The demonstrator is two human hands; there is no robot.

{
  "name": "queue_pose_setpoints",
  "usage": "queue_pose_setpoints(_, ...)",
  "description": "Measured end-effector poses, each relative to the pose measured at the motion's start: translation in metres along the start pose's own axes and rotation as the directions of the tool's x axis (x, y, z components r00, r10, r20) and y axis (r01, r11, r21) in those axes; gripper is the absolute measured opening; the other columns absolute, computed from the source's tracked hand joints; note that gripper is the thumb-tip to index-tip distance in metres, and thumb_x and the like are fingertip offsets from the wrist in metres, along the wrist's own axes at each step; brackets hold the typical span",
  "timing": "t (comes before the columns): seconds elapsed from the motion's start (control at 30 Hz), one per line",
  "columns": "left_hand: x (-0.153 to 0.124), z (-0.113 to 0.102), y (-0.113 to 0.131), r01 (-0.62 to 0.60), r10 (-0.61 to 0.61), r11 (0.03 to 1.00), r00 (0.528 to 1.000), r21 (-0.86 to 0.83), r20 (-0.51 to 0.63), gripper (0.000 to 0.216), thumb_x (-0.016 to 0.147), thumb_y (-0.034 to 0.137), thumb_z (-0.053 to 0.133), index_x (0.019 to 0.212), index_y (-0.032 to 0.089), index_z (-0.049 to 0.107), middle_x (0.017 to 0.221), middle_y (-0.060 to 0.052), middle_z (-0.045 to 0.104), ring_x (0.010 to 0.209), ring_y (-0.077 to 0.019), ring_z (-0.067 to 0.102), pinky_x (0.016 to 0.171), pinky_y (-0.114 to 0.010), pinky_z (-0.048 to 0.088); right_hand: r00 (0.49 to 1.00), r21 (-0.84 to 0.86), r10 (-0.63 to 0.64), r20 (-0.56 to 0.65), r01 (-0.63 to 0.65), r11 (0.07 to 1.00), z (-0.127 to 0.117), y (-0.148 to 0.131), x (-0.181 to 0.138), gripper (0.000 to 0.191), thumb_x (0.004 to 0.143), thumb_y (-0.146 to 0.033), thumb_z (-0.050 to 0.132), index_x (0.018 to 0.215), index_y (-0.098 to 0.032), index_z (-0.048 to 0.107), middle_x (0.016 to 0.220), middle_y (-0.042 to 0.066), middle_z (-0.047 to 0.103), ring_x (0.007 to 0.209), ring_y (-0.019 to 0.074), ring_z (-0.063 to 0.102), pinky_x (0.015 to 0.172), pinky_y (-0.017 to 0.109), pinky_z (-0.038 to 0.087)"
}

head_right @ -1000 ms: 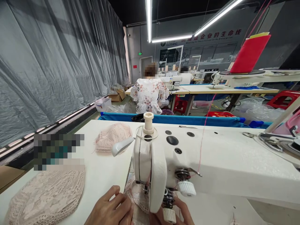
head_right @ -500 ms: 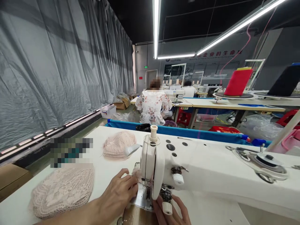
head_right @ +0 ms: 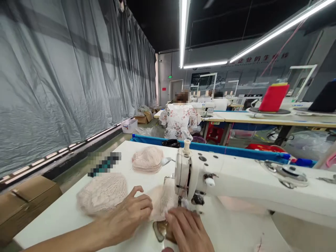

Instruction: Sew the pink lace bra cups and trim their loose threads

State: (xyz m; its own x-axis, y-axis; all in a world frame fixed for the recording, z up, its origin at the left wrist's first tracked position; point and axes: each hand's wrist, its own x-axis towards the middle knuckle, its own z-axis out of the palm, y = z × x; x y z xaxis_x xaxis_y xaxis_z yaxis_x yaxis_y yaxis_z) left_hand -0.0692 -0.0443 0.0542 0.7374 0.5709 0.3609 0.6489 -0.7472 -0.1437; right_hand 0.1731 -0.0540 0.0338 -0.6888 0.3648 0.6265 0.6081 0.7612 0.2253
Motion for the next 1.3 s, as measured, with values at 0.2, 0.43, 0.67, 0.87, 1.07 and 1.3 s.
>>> queue_pose_setpoints(0.2, -0.047, -0.062, 0.025, 0.206, -0.089, 0.863, 0.961, -0.461, 0.261, 0.015, 0.086, 0.015, 0.055, 0.072, 0.02, 0.054, 0.066, 0.006, 0.058, 0.074, -0.0108, 0.056, 0.078, -0.02, 0.041, 0.917, 0.533, 0.228, 0.329, -0.379, 0.756, -0.015, -0.038, 0.022, 0.03, 0.071, -0.007, 0.063, 0.095, -0.025, 0.064, 0.082, -0.003, 0.067, 0.082, 0.0163, 0.063, 0.087, 0.033, 0.046)
queue_pose_setpoints(0.43, -0.087, -0.047, 0.07, 0.639, -0.078, -0.028, 0.765, -0.769, 0.639, 0.035, 0.061, 0.04, 0.08, 0.084, 0.015, 0.073, 0.067, 0.003, 0.059, 0.062, -0.0091, 0.047, 0.056, -0.018, 0.035, 0.491, 0.492, -0.093, 0.866, -0.871, -0.01, -0.062, -0.062, 0.005, 0.031, 0.063, -0.045, 0.078, 0.068, -0.015, 0.068, 0.056, -0.005, 0.056, 0.053, 0.0081, 0.051, 0.048, 0.016, 0.039)
queue_pose_setpoints(0.67, -0.095, -0.034, 0.115, 0.606, 0.017, -0.37, 0.763, -0.705, 0.647, 0.025, 0.058, 0.036, 0.084, 0.067, 0.014, 0.075, 0.063, 0.0, 0.058, 0.062, -0.0092, 0.048, 0.059, -0.021, 0.032, 0.431, 0.399, -0.208, 0.878, -0.899, -0.181, -0.081, -0.077, -0.04, 0.046, 0.047, -0.05, 0.087, 0.073, -0.012, 0.077, 0.059, 0.0, 0.063, 0.055, 0.0086, 0.054, 0.053, 0.017, 0.041)
queue_pose_setpoints(0.87, -0.097, -0.027, 0.134, 0.702, 0.041, -0.506, 0.6, -0.501, 0.799, 0.043, 0.039, 0.043, 0.092, 0.061, 0.012, 0.072, 0.058, -0.002, 0.063, 0.053, -0.0089, 0.052, 0.057, -0.021, 0.041, 0.523, 0.478, -0.215, 0.825, -0.847, -0.231, -0.074, -0.099, -0.067, 0.051, 0.046, -0.053, 0.087, 0.075, -0.012, 0.077, 0.061, -0.002, 0.057, 0.054, 0.0068, 0.049, 0.05, 0.016, 0.038)
queue_pose_setpoints(1.07, -0.109, -0.016, 0.143, 0.695, 0.044, -0.536, 0.59, -0.479, 0.807, 0.046, 0.037, 0.043, 0.092, 0.062, 0.011, 0.071, 0.053, -0.001, 0.063, 0.046, -0.0071, 0.053, 0.05, -0.017, 0.04, 0.543, 0.458, -0.276, 0.793, -0.831, -0.317, -0.07, -0.11, -0.081, 0.053, 0.048, -0.056, 0.085, 0.075, -0.011, 0.076, 0.066, 0.0, 0.059, 0.059, 0.0091, 0.053, 0.056, 0.02, 0.044)
queue_pose_setpoints(1.3, -0.118, -0.006, 0.147, 0.598, 0.064, -0.649, 0.659, -0.47, 0.75, 0.042, 0.044, 0.042, 0.093, 0.065, 0.011, 0.073, 0.052, -0.001, 0.063, 0.045, -0.0059, 0.052, 0.049, -0.015, 0.038, 0.528, 0.422, -0.246, 0.813, -0.825, -0.377, -0.068, -0.125, -0.087, 0.047, 0.043, -0.047, 0.089, 0.067, -0.012, 0.071, 0.061, -0.002, 0.059, 0.058, 0.0085, 0.051, 0.054, 0.019, 0.038)
